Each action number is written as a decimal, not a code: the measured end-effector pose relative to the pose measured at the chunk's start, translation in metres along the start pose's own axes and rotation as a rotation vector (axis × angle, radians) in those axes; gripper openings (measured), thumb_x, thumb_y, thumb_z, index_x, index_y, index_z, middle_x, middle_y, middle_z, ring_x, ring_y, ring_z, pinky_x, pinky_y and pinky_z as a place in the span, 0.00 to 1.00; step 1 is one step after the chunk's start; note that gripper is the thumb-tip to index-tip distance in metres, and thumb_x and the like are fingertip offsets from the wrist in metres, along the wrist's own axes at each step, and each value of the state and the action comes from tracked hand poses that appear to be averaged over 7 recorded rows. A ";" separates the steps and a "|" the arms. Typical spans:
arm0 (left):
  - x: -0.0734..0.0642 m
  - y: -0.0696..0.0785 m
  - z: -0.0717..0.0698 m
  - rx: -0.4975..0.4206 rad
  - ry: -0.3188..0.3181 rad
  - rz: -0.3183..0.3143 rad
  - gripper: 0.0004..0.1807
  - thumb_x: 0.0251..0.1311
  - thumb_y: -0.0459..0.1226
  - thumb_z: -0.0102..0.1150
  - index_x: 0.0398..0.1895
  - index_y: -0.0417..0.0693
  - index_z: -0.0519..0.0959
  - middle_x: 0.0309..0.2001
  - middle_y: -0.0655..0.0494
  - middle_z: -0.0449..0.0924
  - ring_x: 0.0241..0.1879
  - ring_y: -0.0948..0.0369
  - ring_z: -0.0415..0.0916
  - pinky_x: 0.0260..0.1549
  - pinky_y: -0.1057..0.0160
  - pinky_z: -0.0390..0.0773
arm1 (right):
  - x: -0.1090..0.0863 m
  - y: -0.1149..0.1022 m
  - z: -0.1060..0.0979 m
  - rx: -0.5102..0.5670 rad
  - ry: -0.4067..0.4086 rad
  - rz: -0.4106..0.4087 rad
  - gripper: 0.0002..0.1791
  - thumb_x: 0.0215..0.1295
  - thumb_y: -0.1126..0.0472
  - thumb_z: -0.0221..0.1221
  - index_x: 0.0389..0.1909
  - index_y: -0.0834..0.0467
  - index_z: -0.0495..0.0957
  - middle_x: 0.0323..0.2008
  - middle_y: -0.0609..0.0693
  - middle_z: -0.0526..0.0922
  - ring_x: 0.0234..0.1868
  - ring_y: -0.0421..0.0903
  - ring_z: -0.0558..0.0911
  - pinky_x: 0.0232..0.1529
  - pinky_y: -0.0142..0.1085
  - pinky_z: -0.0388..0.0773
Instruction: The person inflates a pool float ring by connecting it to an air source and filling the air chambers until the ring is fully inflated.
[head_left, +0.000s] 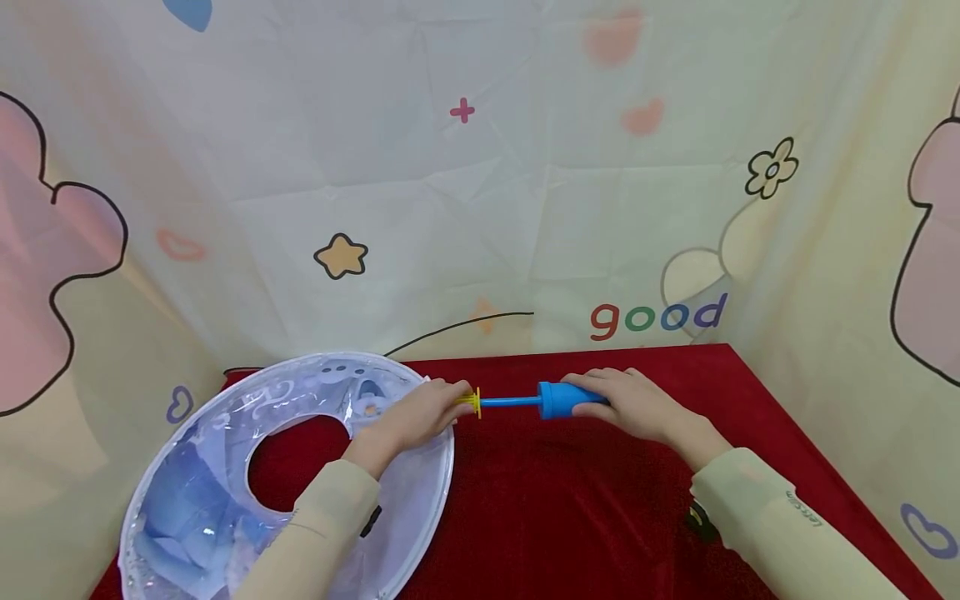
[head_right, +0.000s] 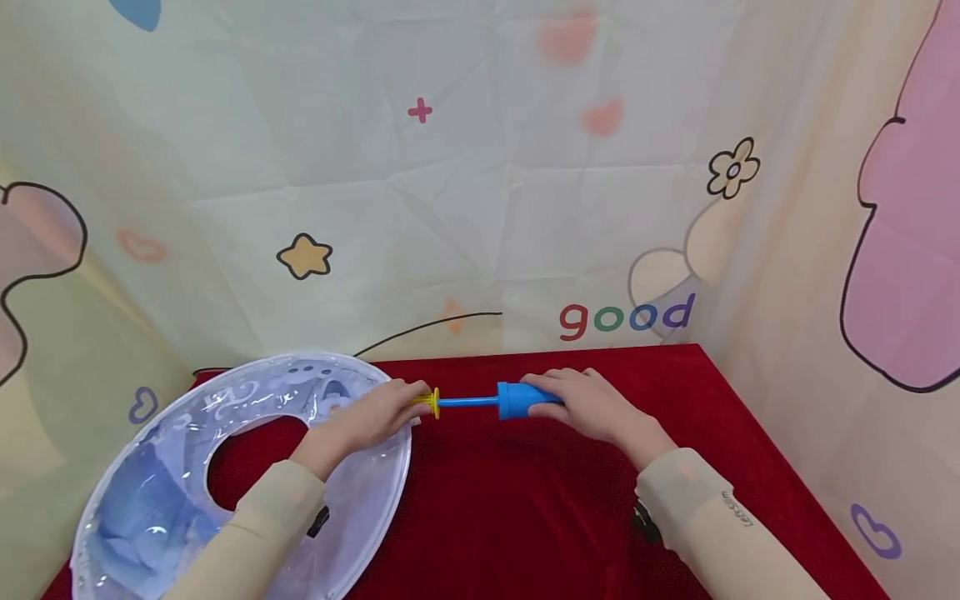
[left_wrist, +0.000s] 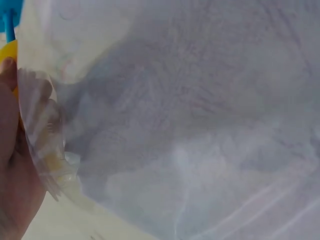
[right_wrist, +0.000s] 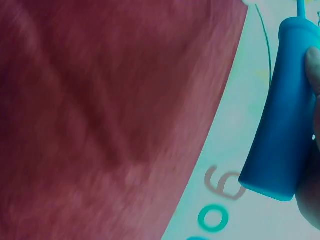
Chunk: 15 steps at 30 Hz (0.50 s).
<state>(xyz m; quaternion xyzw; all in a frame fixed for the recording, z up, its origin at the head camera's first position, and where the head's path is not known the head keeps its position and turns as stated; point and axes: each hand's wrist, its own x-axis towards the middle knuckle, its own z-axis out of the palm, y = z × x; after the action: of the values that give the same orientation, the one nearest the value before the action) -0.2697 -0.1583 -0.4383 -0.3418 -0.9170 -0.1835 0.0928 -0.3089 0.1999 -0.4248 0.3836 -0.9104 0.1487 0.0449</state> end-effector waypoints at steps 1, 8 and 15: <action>-0.001 -0.002 -0.001 -0.003 0.000 0.001 0.04 0.74 0.40 0.59 0.46 0.53 0.76 0.32 0.62 0.75 0.36 0.61 0.71 0.40 0.60 0.74 | -0.003 0.005 -0.001 0.001 0.002 0.005 0.31 0.73 0.44 0.61 0.72 0.52 0.72 0.62 0.55 0.79 0.62 0.58 0.76 0.59 0.62 0.69; -0.004 -0.007 -0.003 -0.007 -0.008 -0.040 0.03 0.74 0.40 0.58 0.45 0.52 0.76 0.33 0.59 0.76 0.37 0.61 0.72 0.41 0.59 0.75 | -0.016 0.025 -0.007 0.012 0.019 0.035 0.31 0.73 0.46 0.62 0.72 0.52 0.71 0.62 0.57 0.78 0.62 0.60 0.75 0.59 0.65 0.68; 0.008 0.003 0.002 0.029 0.005 -0.008 0.03 0.74 0.39 0.58 0.43 0.52 0.75 0.30 0.64 0.72 0.36 0.60 0.71 0.40 0.60 0.74 | -0.006 0.012 -0.002 -0.012 0.051 -0.011 0.31 0.72 0.47 0.63 0.72 0.53 0.72 0.60 0.56 0.80 0.60 0.59 0.76 0.56 0.60 0.70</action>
<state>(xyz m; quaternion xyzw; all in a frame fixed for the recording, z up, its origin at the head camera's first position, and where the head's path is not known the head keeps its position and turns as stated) -0.2736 -0.1504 -0.4374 -0.3362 -0.9207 -0.1717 0.0993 -0.3134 0.2122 -0.4269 0.3842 -0.9077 0.1527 0.0713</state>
